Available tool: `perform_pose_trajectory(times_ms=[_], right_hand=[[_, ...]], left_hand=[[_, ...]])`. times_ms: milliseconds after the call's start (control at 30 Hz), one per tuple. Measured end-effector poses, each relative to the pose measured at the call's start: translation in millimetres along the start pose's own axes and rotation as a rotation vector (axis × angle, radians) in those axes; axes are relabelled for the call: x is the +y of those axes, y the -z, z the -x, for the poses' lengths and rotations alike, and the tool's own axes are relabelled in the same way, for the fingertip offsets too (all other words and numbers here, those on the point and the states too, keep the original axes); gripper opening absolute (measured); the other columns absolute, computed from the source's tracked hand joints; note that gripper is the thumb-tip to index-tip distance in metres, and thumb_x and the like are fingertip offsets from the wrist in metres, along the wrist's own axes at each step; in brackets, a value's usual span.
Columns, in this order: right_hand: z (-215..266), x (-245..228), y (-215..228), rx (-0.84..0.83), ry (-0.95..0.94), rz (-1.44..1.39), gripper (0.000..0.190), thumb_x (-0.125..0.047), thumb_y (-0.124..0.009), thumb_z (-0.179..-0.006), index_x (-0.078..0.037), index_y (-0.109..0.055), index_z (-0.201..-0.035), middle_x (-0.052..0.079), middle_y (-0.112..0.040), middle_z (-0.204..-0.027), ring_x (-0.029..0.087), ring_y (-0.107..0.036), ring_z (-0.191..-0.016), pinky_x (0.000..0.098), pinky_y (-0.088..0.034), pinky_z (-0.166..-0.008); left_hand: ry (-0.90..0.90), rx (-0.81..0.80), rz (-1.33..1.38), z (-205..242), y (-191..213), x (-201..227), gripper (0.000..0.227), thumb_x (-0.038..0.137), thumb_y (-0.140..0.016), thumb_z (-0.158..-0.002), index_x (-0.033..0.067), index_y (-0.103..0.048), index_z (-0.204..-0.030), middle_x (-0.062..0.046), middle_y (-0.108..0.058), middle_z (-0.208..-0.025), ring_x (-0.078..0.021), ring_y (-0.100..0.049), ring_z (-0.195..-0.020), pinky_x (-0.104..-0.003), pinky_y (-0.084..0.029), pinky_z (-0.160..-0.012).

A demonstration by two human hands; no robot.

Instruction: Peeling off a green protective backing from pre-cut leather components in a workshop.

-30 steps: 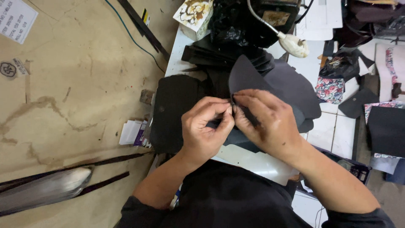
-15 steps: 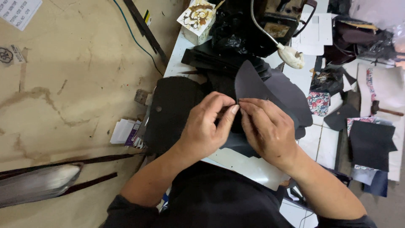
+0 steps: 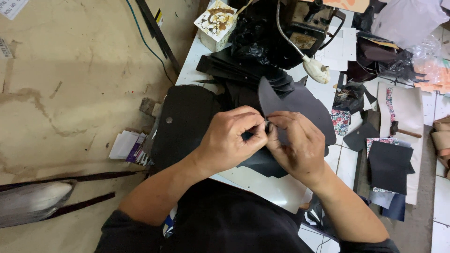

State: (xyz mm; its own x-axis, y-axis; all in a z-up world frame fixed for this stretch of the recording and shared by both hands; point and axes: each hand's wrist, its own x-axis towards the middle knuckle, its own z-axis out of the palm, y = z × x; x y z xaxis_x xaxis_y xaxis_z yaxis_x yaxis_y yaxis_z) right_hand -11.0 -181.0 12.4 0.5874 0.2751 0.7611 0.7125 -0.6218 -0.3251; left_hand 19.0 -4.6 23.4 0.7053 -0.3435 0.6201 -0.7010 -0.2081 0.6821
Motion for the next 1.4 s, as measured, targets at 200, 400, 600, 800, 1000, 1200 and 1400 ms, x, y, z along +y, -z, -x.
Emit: perform_pose_trajectory(times_ms=[200,400,600,800,1000,1200,1400], right_hand=[[1,0,2,0.018,-0.218,-0.198,0.005,0.007,-0.067,-0.094,0.006,-0.071,-0.095,0.018,-0.073,-0.086,0.038,-0.074,-0.075,0.0391,-0.059,-0.062],[-2,3,13,-0.002,-0.33,-0.33,0.007,0.004,-0.066,-0.096,0.007,-0.072,-0.096,0.019,-0.074,-0.087,0.032,-0.074,-0.071,0.0367,-0.06,-0.061],[-16,5,29,-0.355,-0.178,-0.159,0.015,-0.008,-0.063,-0.099,0.001,-0.065,-0.086,0.018,-0.063,-0.072,0.037,-0.065,-0.059,0.0442,-0.053,-0.05],[-6,16,19,-0.329,-0.014,-0.189,0.027,-0.008,-0.053,-0.104,-0.004,-0.056,-0.078,0.011,-0.053,-0.066,0.035,-0.058,-0.056,0.0367,-0.048,-0.048],[5,29,18,-0.321,-0.036,-0.34,0.026,-0.004,-0.048,-0.104,-0.005,-0.051,-0.078,0.009,-0.047,-0.063,0.036,-0.055,-0.053,0.0375,-0.044,-0.045],[13,41,18,-0.305,-0.121,-0.533,0.028,-0.005,-0.046,-0.105,-0.005,-0.054,-0.078,0.005,-0.051,-0.066,0.027,-0.054,-0.055,0.0315,-0.045,-0.051],[17,38,9,-0.138,-0.105,-0.595,0.031,-0.001,-0.049,-0.104,-0.004,-0.055,-0.073,0.006,-0.047,-0.061,0.025,-0.049,-0.051,0.0305,-0.044,-0.05]], left_hand=[[-0.068,-0.057,0.091,0,3,-3,0.014,-0.003,-0.063,-0.088,0.0025,-0.066,-0.076,-0.009,-0.061,-0.067,-0.0264,-0.068,-0.061,-0.031,-0.057,-0.056],[-0.054,-0.043,0.125,3,5,-1,0.013,-0.002,-0.062,-0.091,0.0029,-0.065,-0.079,-0.01,-0.061,-0.071,-0.0286,-0.067,-0.064,-0.034,-0.056,-0.058],[-0.118,-0.168,0.073,2,6,4,0.011,-0.001,-0.058,-0.093,-0.0011,-0.066,-0.086,-0.017,-0.066,-0.08,-0.0371,-0.07,-0.071,-0.04,-0.058,-0.062],[-0.08,-0.217,0.211,1,8,8,0.015,0.007,-0.052,-0.1,-0.0034,-0.062,-0.095,-0.02,-0.063,-0.085,-0.0424,-0.069,-0.077,-0.045,-0.06,-0.065],[-0.04,-0.219,0.323,-2,-3,5,0.024,0.01,-0.056,-0.106,0.002,-0.051,-0.083,-0.012,-0.047,-0.072,-0.0401,-0.062,-0.066,-0.038,-0.052,-0.06],[0.065,-0.205,0.509,-1,-11,8,0.027,0.012,-0.054,-0.108,0.0047,-0.056,-0.081,-0.008,-0.055,-0.072,-0.0224,-0.068,-0.067,-0.029,-0.055,-0.061],[-0.013,-0.085,0.425,3,-23,5,0.03,0.013,-0.054,-0.105,0.0073,-0.059,-0.076,-0.006,-0.057,-0.07,-0.0291,-0.064,-0.061,-0.034,-0.054,-0.056]])
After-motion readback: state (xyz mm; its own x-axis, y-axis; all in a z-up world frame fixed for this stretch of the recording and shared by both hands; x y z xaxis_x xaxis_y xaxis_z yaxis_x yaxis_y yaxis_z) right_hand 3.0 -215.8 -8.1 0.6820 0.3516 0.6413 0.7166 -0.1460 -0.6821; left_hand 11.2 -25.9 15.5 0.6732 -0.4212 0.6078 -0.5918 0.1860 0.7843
